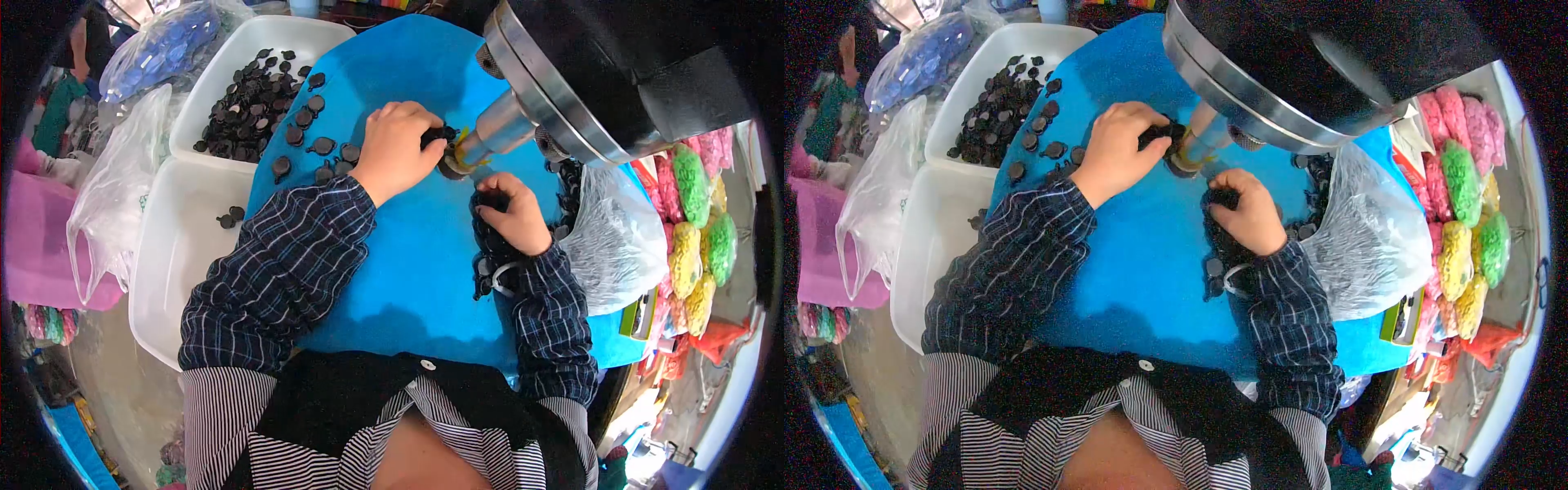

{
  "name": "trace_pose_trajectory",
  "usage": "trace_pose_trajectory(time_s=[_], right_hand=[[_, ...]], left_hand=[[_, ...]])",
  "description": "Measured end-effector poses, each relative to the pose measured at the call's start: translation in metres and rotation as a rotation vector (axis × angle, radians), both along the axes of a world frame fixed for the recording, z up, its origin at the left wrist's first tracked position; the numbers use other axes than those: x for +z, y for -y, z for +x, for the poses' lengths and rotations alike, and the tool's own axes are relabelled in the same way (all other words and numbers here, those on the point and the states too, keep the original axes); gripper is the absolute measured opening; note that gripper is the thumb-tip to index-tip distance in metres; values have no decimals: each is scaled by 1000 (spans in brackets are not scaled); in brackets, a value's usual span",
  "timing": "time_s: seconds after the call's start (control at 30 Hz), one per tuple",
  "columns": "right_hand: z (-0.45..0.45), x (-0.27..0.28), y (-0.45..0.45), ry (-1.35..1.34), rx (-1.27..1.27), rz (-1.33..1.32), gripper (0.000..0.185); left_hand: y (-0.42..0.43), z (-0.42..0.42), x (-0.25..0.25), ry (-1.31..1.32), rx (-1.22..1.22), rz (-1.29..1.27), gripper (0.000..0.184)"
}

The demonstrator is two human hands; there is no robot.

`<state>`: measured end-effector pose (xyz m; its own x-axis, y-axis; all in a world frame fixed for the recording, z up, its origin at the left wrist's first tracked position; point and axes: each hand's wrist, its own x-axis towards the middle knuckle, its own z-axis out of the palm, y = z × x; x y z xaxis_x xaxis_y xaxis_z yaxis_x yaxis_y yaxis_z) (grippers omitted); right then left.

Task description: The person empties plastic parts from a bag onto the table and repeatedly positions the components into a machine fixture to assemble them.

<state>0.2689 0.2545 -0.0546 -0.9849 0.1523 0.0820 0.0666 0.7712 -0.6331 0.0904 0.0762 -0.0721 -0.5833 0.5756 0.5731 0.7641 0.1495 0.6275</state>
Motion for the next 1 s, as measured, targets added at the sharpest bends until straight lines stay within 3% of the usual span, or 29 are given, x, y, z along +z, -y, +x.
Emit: trace_pose_trajectory(time_s=[0.03,0.13,0.3,0.43,0.53,0.7,0.8,0.93,1.0], right_hand=[[-3,-4,0,-5,1,1,40],[-10,-11,-2,-109,-260,-580,36],[-32,-16,0,-403,-273,-904,36],[-52,-20,12,-466,-161,-730,43],[-56,-8,23,-427,-166,-572,37],[-25,-1,-26,-279,-259,-715,31],[0,36,-17,-27,-139,-13,27],[0,14,-25,-86,-8,150,34],[-3,9,-29,-45,-60,63,34]], left_hand=[[1,-1,-1,1,-29,1,25],[-6,0,0,-51,-134,67,25],[-11,15,2,-192,-128,17,25],[-8,-2,3,36,-28,4,25],[-6,-3,1,-5,-14,9,25],[-3,-3,3,-12,11,5,25],[-5,-5,3,-13,25,25,24],[-5,-4,0,-27,30,55,24],[-4,-7,-1,-44,30,67,24]])
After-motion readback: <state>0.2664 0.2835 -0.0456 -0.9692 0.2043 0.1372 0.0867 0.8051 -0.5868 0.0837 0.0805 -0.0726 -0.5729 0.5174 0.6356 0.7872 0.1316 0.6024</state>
